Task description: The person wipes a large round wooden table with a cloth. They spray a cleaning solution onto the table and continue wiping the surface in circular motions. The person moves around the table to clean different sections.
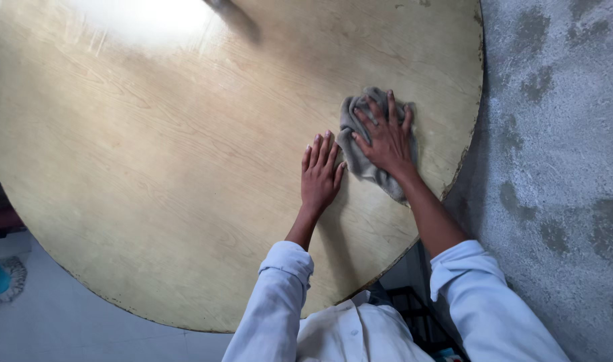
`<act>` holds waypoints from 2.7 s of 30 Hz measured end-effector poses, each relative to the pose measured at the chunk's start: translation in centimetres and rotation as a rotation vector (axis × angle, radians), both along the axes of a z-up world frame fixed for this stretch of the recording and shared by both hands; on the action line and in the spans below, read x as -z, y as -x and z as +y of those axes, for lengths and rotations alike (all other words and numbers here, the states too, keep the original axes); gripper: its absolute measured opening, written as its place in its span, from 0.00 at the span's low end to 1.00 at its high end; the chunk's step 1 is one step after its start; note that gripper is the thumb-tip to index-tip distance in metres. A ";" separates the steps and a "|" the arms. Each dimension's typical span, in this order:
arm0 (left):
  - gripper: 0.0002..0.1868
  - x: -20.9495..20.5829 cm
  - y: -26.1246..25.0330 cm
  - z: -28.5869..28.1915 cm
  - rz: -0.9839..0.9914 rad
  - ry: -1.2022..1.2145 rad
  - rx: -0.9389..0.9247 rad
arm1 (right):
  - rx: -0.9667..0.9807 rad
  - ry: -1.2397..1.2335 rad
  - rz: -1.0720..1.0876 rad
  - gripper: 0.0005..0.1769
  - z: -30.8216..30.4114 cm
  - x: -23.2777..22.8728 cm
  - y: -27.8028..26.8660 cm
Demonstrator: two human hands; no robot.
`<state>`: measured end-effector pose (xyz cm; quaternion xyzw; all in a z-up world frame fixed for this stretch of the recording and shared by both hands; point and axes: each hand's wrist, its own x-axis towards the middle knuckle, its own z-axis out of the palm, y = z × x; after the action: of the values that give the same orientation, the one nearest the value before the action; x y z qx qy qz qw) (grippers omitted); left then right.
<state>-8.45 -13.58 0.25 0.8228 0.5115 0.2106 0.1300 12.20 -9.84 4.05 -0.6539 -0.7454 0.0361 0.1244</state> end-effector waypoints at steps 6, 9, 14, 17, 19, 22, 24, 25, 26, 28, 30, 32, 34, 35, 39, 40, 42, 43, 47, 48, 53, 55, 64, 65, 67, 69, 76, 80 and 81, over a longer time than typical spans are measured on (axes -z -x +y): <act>0.32 -0.4 -0.1 0.0 0.010 0.004 -0.009 | 0.110 -0.061 0.064 0.33 1.6 1.5 -4.8; 0.32 -0.4 -0.1 0.1 0.007 0.012 -0.003 | 0.205 -0.063 0.058 0.32 -1.2 1.8 -5.5; 0.31 -0.4 -0.2 0.0 0.001 0.002 -0.006 | 0.299 -0.037 0.025 0.34 -7.9 2.4 -3.1; 0.31 -0.3 -0.3 -0.1 0.002 -0.004 -0.010 | 0.321 0.003 0.015 0.36 -11.0 2.8 -0.1; 0.31 -0.2 -0.3 -0.1 0.003 -0.009 -0.010 | 0.288 0.011 0.024 0.37 -12.4 2.9 2.4; 0.32 -0.1 -0.3 -0.2 0.008 -0.008 -0.009 | 0.218 0.043 0.037 0.36 -11.7 2.5 4.4; 0.32 0.0 -0.2 -0.1 0.022 -0.008 -0.006 | 0.160 0.054 0.058 0.35 -10.3 2.2 4.5; 0.32 0.0 -0.2 0.0 0.029 0.003 -0.004 | 0.126 0.046 0.070 0.34 -9.1 2.2 4.1; 0.32 0.0 -0.1 0.0 0.035 0.013 -0.001 | 0.091 0.038 0.081 0.34 -7.8 2.1 3.6; 0.32 -0.3 -0.1 -0.1 0.030 0.021 0.003 | 0.061 0.038 0.100 0.32 -5.2 2.3 2.2; 0.33 -0.6 -0.2 0.0 0.011 0.009 0.003 | 0.035 0.011 0.090 0.32 -2.0 2.8 0.6; 0.32 -0.7 -0.3 0.2 0.025 0.012 -0.010 | 0.024 -0.033 0.049 0.33 0.2 3.1 -1.9; 0.32 -0.6 -0.3 -0.1 0.041 0.024 -0.020 | 0.051 -0.049 0.067 0.32 1.2 3.2 -4.2; 0.32 -0.6 -0.4 0.0 0.048 0.026 -0.023 | 0.069 -0.063 0.073 0.32 1.4 2.9 -5.4; 0.32 -0.7 -0.5 -0.1 0.047 0.024 -0.025 | 0.187 -0.056 0.086 0.30 -0.6 1.7 -8.3; 0.32 -0.7 -0.4 -0.1 0.045 0.021 -0.024 | 0.201 -0.064 0.082 0.30 -1.5 1.5 -8.5; 0.32 -0.7 -0.4 -0.1 0.039 0.010 -0.021 | 0.236 -0.076 0.068 0.31 -3.4 1.4 -8.4; 0.32 -0.6 -0.3 -0.2 0.039 0.008 -0.020 | 0.256 -0.079 0.059 0.31 -4.6 1.5 -8.1; 0.32 -0.1 -0.3 -0.2 0.026 -0.013 -0.013 | 0.310 -0.075 0.022 0.32 -9.3 2.2 -5.4; 0.32 0.1 -0.2 -0.2 0.020 -0.019 -0.010 | 0.307 -0.071 0.011 0.33 -10.3 2.5 -4.5; 0.31 0.5 0.5 -0.4 -0.049 -0.026 0.033 | 0.322 -0.032 0.003 0.34 -14.6 2.8 2.0; 0.32 0.5 1.3 -0.9 -0.054 -0.023 0.074 | 0.335 -0.031 0.003 0.33 -15.7 2.8 5.1; 0.30 1.4 7.0 -2.5 0.018 -0.021 0.255 | 0.319 0.003 0.051 0.34 -11.6 2.9 12.1; 0.31 1.3 7.6 -2.6 0.021 -0.001 0.270 | 0.313 0.005 0.047 0.33 -10.6 2.9 11.5; 0.32 1.0 7.8 -2.8 0.025 0.023 0.280 | 0.298 -0.009 0.060 0.32 -8.7 3.1 10.0; 0.32 0.6 7.8 -3.0 0.030 0.031 0.268 | 0.293 -0.022 0.061 0.31 -7.3 3.2 8.2; 0.31 0.6 7.6 -4.1 0.039 0.027 0.222 | 0.402 0.009 0.064 0.32 -12.7 3.5 5.4; 0.31 0.8 7.3 -4.3 0.036 0.013 0.206 | 0.408 0.008 -0.042 0.34 -18.2 4.6 9.2; 0.31 1.0 7.5 -4.7 0.041 0.013 0.205 | 0.412 0.019 -0.074 0.35 -19.1 4.9 10.7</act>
<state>-15.93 -18.28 -0.74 0.8741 0.4287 0.1759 0.1454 1.45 -28.98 -0.86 -0.7945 -0.5997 -0.0070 0.0956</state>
